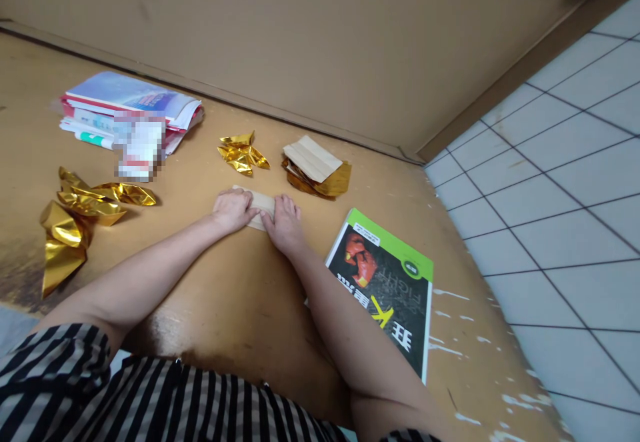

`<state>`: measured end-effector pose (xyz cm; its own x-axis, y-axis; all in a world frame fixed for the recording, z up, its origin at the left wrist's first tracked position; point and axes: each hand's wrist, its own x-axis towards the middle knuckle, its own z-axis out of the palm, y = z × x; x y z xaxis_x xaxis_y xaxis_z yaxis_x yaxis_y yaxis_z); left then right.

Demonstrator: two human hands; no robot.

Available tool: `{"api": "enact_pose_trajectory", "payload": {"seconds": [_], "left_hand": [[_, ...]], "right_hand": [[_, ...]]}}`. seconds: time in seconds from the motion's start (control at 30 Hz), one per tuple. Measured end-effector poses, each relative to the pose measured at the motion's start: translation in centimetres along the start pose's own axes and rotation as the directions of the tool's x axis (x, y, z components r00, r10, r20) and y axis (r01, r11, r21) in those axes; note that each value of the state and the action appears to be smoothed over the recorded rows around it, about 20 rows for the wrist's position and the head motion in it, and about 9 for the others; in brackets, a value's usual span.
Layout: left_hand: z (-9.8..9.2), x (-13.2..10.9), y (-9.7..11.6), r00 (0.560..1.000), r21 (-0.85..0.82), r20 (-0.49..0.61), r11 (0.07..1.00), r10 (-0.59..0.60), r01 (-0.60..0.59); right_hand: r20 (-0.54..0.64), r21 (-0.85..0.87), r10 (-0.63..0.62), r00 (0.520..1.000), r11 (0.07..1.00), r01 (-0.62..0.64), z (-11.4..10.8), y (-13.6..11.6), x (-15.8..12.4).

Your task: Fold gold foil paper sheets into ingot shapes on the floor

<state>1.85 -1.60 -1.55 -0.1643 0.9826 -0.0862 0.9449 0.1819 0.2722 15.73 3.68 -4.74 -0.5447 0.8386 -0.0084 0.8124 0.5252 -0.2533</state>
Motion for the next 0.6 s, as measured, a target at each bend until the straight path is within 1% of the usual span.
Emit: {"api": "enact_pose_trajectory", "payload": {"seconds": [0.37,0.6], "left_hand": [[-0.16,0.40,-0.03,0.998,-0.042,0.018,0.997,-0.064,0.064],[-0.34,0.34,0.01,0.998,-0.055,0.002,0.996,-0.069,0.069]], "right_hand": [[-0.012,0.049,0.024,1.000,0.999,-0.023,0.18,0.13,0.17],[-0.002,0.061,0.030,1.000,0.998,-0.029,0.14,0.26,0.23]]}}
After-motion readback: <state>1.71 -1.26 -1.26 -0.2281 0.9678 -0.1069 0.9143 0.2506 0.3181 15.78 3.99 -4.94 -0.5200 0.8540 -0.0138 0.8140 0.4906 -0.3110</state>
